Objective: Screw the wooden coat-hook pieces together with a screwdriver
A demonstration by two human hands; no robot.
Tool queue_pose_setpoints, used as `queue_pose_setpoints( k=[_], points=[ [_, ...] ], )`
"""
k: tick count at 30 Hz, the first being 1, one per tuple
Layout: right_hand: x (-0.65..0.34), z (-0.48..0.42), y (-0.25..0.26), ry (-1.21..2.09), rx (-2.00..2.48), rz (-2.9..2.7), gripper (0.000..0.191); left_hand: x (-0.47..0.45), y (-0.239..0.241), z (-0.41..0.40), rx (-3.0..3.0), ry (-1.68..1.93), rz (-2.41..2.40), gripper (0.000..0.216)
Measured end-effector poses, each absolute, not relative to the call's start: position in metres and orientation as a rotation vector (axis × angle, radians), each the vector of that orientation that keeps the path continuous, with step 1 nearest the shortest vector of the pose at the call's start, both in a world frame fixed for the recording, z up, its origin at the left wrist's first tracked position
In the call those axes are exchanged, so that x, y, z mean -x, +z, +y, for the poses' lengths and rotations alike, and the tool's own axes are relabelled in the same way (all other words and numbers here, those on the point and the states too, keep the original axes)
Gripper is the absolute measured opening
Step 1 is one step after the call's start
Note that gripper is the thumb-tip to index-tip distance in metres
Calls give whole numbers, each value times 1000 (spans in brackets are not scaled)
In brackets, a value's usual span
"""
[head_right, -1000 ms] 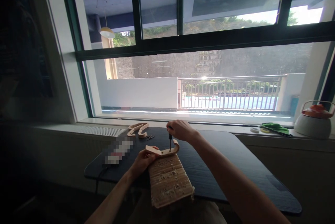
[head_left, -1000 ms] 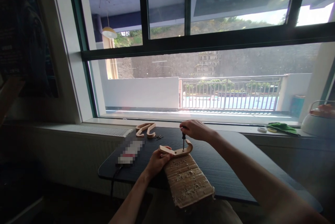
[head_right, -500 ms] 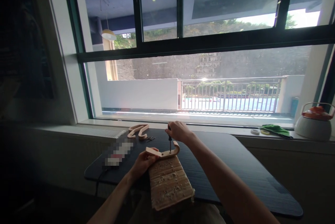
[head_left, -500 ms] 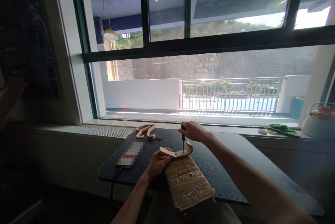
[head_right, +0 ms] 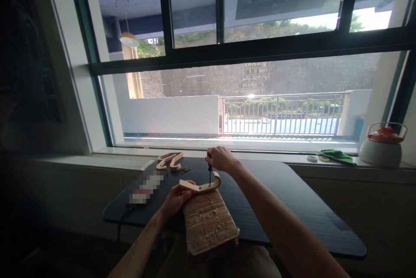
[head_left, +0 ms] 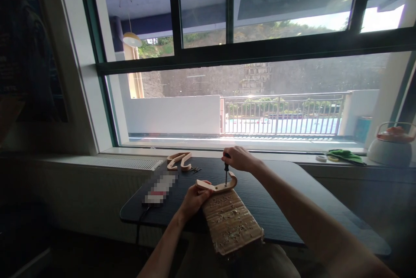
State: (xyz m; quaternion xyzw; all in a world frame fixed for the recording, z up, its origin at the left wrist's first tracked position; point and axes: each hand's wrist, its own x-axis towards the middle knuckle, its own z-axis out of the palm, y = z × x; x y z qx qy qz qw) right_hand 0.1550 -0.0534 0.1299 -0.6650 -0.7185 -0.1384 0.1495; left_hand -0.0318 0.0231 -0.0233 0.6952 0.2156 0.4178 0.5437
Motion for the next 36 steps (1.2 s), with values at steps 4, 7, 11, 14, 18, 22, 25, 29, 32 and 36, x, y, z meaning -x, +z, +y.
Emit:
queue_pose_setpoints(
  k=[4, 7, 11, 14, 18, 22, 25, 29, 32, 36],
  points=[
    [-154, -51, 130, -406, 1949, -2031, 32, 33, -22, 23, -1659, 982, 516, 35],
    [-155, -52, 136, -388, 1954, -2074, 30, 33, -23, 24, -1668, 974, 513, 34],
    [-156, -56, 142, -357, 1887, -2164, 25, 33, -24, 25, -1686, 975, 518, 33],
    [-157, -57, 141, -309, 1842, -2185, 23, 33, -24, 24, -1695, 971, 523, 33],
    [-158, -55, 138, -291, 1857, -2159, 25, 34, -23, 24, -1688, 971, 524, 33],
    [-158, -53, 134, -290, 1885, -2131, 29, 33, -24, 24, -1657, 957, 496, 34],
    [-157, -53, 134, -301, 1922, -2101, 32, 33, -25, 24, -1659, 961, 483, 33],
    [-156, -55, 140, -308, 1961, -2100, 33, 31, -27, 26, -1638, 961, 485, 34],
    [-154, -57, 144, -315, 1965, -2141, 30, 31, -28, 27, -1631, 946, 482, 34],
    [-152, -58, 143, -305, 1921, -2177, 28, 32, -26, 26, -1680, 974, 485, 30]
  ],
)
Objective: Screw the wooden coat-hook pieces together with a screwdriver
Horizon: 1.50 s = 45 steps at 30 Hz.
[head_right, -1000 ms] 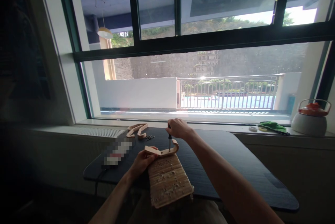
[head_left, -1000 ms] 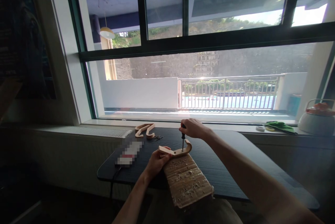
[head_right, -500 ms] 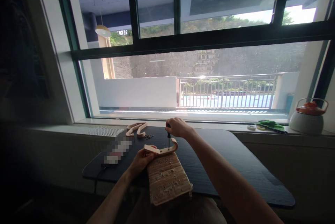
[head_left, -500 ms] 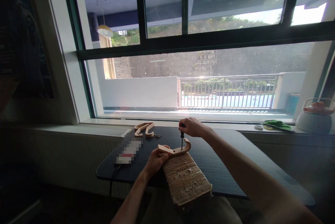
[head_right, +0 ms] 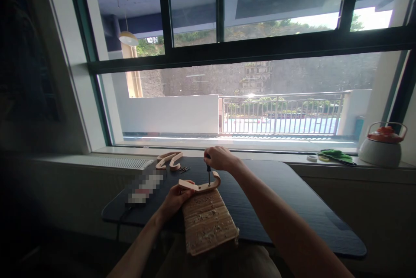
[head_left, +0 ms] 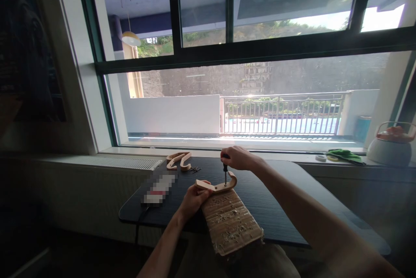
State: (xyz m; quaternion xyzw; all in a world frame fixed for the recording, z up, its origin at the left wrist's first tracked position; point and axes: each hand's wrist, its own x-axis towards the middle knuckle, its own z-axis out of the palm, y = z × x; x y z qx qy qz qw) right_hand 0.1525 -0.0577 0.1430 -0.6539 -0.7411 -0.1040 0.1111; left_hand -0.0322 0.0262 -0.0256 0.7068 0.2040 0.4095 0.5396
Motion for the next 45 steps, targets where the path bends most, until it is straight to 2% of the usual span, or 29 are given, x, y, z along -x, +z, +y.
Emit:
queue_pose_setpoints(
  k=[14, 22, 36, 45],
  points=[
    [-156, -50, 133, -338, 1991, -2090, 38, 32, -28, 27, -1699, 983, 497, 34],
    [-160, -52, 141, -211, 1806, -2200, 27, 33, -26, 26, -1706, 985, 501, 33],
    [-155, -56, 137, -270, 1897, -2121, 32, 31, -29, 27, -1651, 969, 485, 34],
    [-154, -58, 143, -278, 1895, -2174, 27, 32, -27, 25, -1653, 970, 494, 34]
  ],
)
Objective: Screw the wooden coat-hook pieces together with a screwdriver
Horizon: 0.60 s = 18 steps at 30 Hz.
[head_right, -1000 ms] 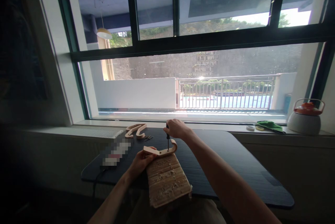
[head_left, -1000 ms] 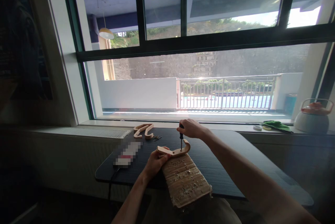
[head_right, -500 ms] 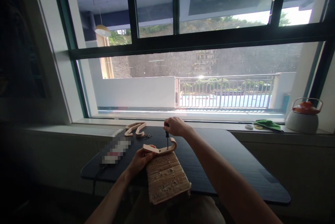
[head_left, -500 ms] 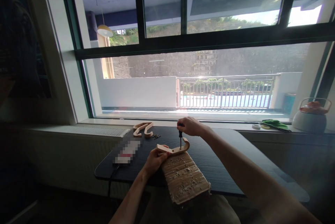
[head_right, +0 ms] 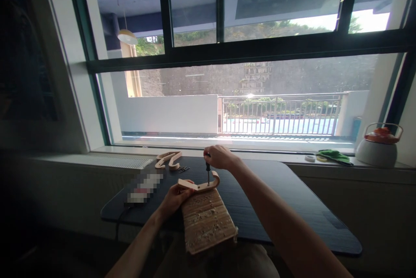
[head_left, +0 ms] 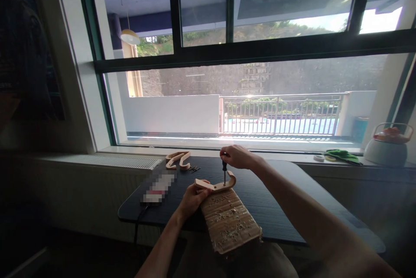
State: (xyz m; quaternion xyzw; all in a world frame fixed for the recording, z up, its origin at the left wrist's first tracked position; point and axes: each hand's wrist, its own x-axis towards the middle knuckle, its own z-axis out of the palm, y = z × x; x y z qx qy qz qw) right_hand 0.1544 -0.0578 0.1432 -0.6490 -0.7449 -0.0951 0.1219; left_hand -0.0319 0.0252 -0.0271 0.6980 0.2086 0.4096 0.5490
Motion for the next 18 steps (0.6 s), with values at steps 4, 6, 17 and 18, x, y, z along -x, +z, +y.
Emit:
queue_pose_setpoints(
  k=[4, 6, 17, 18],
  points=[
    [-154, -59, 139, -284, 1884, -2146, 28, 32, -27, 25, -1645, 973, 493, 34],
    [-154, -59, 137, -288, 1895, -2119, 30, 32, -27, 25, -1650, 979, 495, 34],
    [-153, -58, 147, -308, 1985, -2118, 33, 31, -28, 26, -1634, 965, 497, 35],
    [-153, -59, 148, -299, 1985, -2136, 33, 31, -28, 26, -1632, 963, 492, 35]
  ],
)
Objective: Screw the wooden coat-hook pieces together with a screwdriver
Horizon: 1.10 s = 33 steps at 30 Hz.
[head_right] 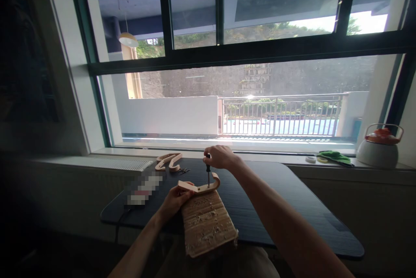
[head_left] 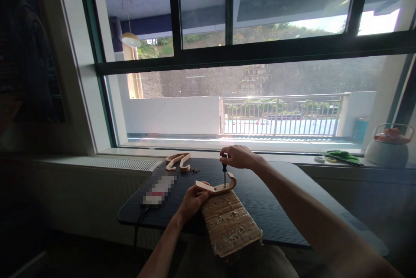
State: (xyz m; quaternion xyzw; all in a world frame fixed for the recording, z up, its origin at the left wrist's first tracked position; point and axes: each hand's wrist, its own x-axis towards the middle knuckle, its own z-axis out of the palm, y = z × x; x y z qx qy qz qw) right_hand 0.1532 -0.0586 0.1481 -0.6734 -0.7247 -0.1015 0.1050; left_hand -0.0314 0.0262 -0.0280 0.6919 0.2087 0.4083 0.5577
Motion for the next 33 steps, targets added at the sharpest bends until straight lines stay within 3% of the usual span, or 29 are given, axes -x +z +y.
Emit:
queue_pose_setpoints(
  k=[33],
  points=[
    [-155, -59, 136, -291, 1910, -2131, 28, 33, -24, 23, -1680, 992, 506, 33]
  ],
)
